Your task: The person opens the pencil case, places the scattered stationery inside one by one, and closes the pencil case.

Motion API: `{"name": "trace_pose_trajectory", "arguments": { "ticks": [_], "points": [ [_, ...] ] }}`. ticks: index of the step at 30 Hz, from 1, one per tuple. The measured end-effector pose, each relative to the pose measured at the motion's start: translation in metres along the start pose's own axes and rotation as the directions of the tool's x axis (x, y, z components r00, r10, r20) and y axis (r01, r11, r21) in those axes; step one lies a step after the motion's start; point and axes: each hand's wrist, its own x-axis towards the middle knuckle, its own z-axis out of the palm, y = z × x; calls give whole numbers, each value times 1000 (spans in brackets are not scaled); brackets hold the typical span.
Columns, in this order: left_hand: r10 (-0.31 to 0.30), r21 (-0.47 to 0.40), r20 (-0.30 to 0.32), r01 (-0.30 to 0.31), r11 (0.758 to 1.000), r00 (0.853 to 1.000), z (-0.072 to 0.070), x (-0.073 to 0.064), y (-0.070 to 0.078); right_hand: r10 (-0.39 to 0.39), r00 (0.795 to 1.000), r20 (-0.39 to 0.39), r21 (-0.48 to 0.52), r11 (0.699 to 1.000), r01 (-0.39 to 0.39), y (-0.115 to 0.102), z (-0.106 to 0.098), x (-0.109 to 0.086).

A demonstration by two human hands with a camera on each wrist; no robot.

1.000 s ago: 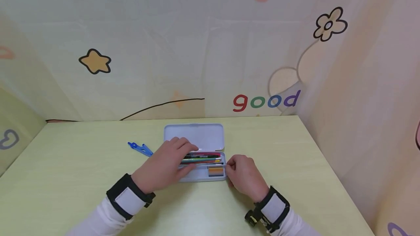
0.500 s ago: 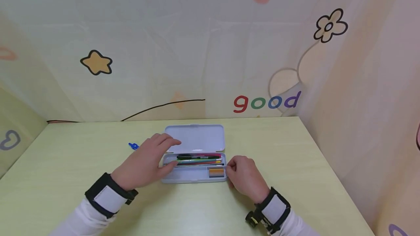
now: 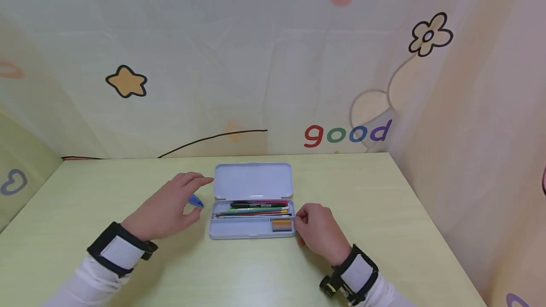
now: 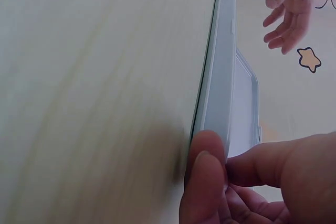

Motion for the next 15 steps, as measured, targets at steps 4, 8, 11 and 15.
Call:
{"name": "trace_pose_trajectory", "arguments": {
  "ticks": [4,8,11,15],
  "points": [
    [-42,-4,33,42,999,999,2,-2,-14,16,1000,7,4,1000,-17,0,0,0],
    [-80,-1,70,80,997,994,3,-3,-25,26,1000,10,1,1000,-26,-1,0,0],
    [-96,13,92,95,995,991,4,-3,-33,24,1000,11,0,1000,-24,-1,-1,0],
    [-105,36,110,101,994,988,6,-1,-41,23,1000,12,-2,1000,-23,-1,-1,0]
  ]
}}
